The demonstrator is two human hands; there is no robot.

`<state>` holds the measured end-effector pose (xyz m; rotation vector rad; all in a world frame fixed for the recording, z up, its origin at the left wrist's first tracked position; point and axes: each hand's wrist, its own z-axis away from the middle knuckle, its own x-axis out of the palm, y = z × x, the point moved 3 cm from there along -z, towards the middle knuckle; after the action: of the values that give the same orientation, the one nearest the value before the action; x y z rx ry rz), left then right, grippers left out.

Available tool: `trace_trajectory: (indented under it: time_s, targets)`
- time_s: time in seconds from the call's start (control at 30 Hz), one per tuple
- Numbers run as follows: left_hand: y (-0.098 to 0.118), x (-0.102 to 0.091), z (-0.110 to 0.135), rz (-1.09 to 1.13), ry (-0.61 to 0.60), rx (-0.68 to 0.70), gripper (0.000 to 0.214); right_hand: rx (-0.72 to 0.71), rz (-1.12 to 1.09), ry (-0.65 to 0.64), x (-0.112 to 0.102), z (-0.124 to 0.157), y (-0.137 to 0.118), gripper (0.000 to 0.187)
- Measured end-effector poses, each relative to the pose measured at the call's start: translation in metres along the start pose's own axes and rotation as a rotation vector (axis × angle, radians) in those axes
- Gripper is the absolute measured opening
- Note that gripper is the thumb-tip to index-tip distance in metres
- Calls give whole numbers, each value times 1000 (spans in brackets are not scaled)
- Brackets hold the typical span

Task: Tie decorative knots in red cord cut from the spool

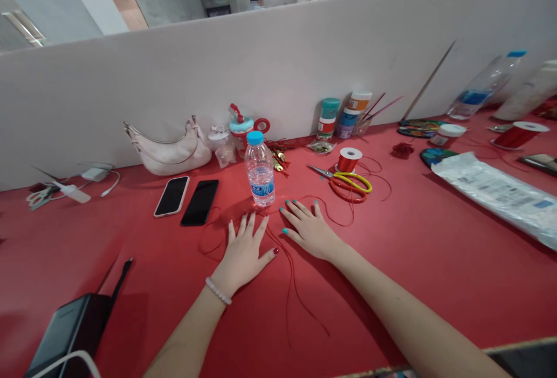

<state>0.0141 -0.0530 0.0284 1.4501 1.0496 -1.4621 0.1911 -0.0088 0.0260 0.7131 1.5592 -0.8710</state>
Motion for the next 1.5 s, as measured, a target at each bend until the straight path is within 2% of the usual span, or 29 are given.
trace_trajectory:
  time_s: [0.17, 0.37, 0.8, 1.0, 1.17, 1.33, 1.5]
  targets:
    - [-1, 0, -1, -20, 34, -42, 70, -1, -4, 4, 0, 0, 1, 55]
    - [-3, -4, -3, 6, -9, -80, 68, 1, -7, 0, 0, 0, 0, 55]
    - [-9, -3, -5, -3, -12, -144, 61, 3, -14, 3, -1, 0, -1, 55]
    - [-10, 0, -5, -44, -15, -144, 64, 0, -11, 8, -1, 1, 0, 55]
    - [-9, -7, -4, -25, 4, -154, 66, -2, -12, 12, -1, 1, 0, 55]
    - [-9, -13, -3, -24, 33, -163, 63, 6, -9, 2, -2, 1, -1, 55]
    - [-9, -9, -3, -62, 12, -174, 59, 4, -8, 11, -1, 1, 0, 55]
